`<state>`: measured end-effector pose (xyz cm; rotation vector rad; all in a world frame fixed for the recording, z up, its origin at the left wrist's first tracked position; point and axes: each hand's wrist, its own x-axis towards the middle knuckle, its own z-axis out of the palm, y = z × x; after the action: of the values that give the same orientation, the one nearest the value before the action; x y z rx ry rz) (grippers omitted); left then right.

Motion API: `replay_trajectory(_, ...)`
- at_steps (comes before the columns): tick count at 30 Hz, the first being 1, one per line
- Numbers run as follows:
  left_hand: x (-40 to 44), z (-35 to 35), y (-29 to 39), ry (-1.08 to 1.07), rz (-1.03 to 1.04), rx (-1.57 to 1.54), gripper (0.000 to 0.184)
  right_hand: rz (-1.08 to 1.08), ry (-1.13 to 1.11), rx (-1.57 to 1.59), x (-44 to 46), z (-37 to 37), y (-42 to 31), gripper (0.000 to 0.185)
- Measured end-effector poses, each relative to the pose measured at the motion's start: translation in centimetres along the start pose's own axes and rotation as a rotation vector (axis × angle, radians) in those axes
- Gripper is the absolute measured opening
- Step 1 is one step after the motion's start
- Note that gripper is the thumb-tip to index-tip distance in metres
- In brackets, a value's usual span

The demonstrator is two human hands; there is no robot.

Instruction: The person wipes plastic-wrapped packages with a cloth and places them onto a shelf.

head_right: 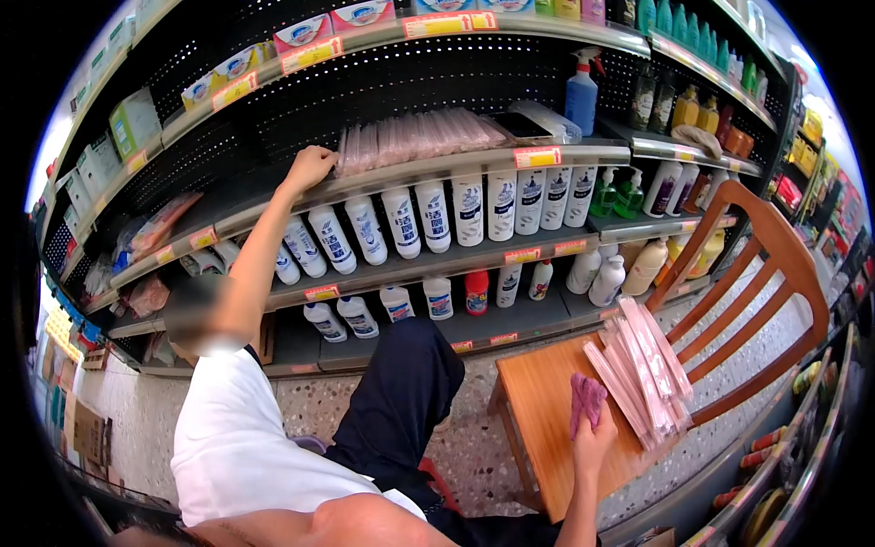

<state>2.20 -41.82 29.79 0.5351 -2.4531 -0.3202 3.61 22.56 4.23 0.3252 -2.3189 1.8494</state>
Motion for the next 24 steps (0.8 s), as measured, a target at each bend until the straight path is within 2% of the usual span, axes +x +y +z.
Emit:
replay_trajectory(1, -0.1, 0.2, 0.1, 0.018, 0.023, 0.026, 0.036, 0.038, -0.006, -0.021, 0.0, -0.2, 0.2, 0.033)
replay_trajectory(4, -0.8, 0.9, 1.0, 0.307, 0.010, -0.001, 0.033, -0.032, 0.042, -0.069, 0.0, -0.3, 0.1, 0.032)
replay_trajectory(5, -1.1, 1.2, 1.3, 0.434, 0.125, 0.038, 0.028, -0.025, 0.059, -0.059, 0.0, -0.3, -0.1, 0.031)
replay_trajectory(10, -5.4, 2.1, 10.3, 0.520, 0.476, -0.196, 0.017, -0.014, 0.150, -0.055, 0.6, -1.0, 0.3, 0.028)
replay_trajectory(14, -9.4, 6.9, 17.7, 0.351, 0.640, -0.392, 0.016, -0.016, 0.247, 0.044, 0.9, -1.4, 1.6, 0.024)
replay_trajectory(18, -14.6, 15.4, 23.7, 0.066, 0.786, -0.601, 0.019, -0.010, 0.381, 0.160, 0.1, -1.3, 0.6, 0.021)
replay_trajectory(21, -18.9, 20.8, 27.6, -0.154, 0.841, -0.729, 0.019, 0.054, 0.462, 0.209, -0.1, -2.3, 0.4, 0.021)
replay_trajectory(24, -22.6, 25.4, 30.5, -0.359, 0.866, -0.806, 0.022, 0.008, 0.547, 0.116, 0.1, -3.7, 1.2, 0.021)
